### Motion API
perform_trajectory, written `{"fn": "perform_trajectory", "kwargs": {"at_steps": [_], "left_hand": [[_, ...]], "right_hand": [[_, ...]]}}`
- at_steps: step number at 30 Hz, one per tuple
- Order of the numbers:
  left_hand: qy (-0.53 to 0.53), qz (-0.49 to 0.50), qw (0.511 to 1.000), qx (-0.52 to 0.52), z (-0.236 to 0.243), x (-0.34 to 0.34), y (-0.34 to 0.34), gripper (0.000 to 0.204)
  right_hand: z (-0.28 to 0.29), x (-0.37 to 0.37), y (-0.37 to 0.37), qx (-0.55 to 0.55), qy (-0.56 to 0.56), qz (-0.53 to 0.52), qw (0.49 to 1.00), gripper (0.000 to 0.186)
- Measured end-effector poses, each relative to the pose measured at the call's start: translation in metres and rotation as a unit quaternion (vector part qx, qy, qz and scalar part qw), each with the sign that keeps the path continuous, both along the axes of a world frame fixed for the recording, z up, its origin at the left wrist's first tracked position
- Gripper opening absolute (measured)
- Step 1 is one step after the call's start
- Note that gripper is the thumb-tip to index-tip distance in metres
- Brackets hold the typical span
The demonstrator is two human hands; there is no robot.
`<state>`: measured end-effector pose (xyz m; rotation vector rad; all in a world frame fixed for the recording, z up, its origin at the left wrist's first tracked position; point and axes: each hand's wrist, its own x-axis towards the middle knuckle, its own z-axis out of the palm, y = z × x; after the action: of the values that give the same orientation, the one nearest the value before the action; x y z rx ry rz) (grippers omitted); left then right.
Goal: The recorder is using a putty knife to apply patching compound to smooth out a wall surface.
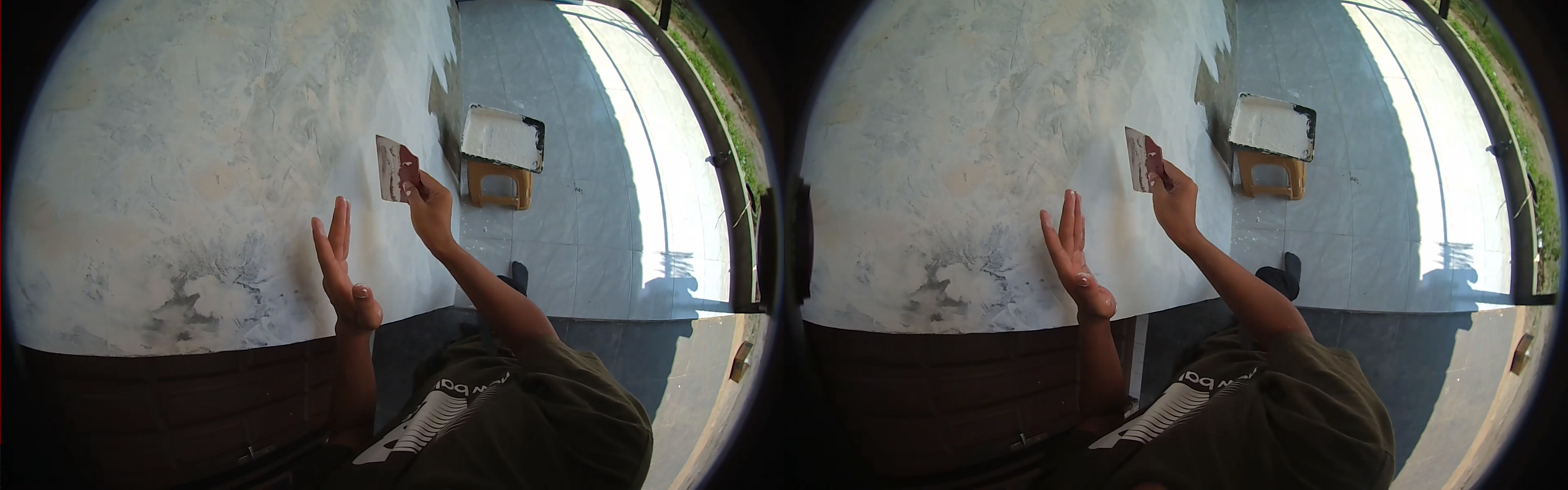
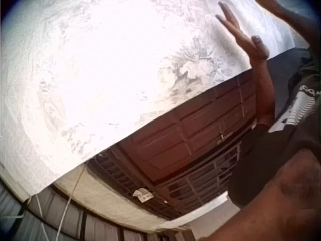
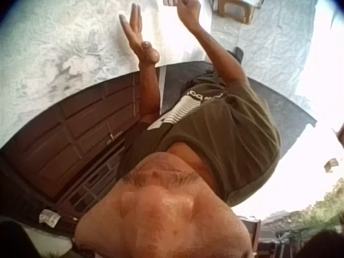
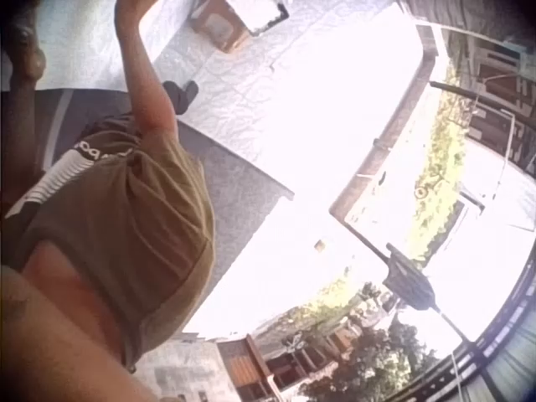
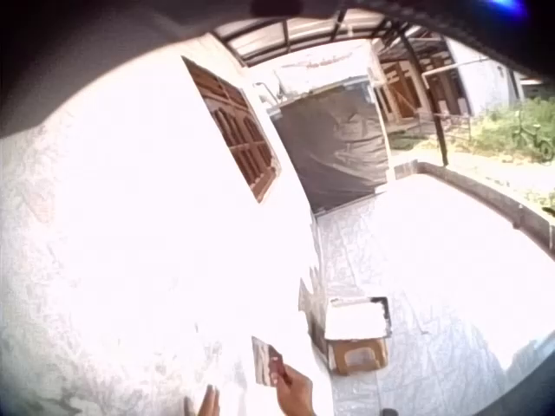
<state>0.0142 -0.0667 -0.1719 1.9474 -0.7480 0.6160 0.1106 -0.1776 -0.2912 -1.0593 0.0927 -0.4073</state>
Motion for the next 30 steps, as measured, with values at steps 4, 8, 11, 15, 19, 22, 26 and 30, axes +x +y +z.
{"fn": "perform_trajectory", "kwargs": {"at_steps": [4,8,11,15,19,22,26,30], "left_hand": [[0.013,0.005,1.0,0.011,-0.001,0.005,0.005,0.095],[0.019,0.018,1.0,0.005,0.003,0.005,0.011,0.098],[0.032,0.037,0.999,0.006,0.003,0.001,0.014,0.098],[0.0,0.006,1.0,0.021,-0.004,0.008,0.01,0.09],[0.016,0.016,1.0,0.017,-0.011,0.008,0.018,0.09],[0.023,0.006,0.999,0.024,-0.012,0.012,0.017,0.09],[0.037,-0.003,0.999,0.028,-0.016,0.019,0.012,0.09],[0.022,-0.01,0.999,0.034,-0.009,0.018,0.001,0.09]], "right_hand": [[0.018,0.039,-0.009,-0.039,-0.011,-0.056,0.998,0.023],[0.048,0.073,-0.008,-0.15,-0.039,-0.155,0.976,0.023],[0.076,0.095,-0.012,-0.199,-0.066,-0.136,0.968,0.03],[0.059,0.134,-0.001,-0.293,-0.22,-0.18,0.913,0.047],[-0.007,0.066,0.042,-0.337,-0.155,-0.109,0.922,0.05],[-0.071,0.01,0.03,-0.284,-0.015,-0.045,0.958,0.035],[-0.027,0.039,-0.008,-0.238,0.076,-0.111,0.962,0.019],[0.064,0.122,-0.019,-0.275,0.083,-0.115,0.951,0.02]]}}
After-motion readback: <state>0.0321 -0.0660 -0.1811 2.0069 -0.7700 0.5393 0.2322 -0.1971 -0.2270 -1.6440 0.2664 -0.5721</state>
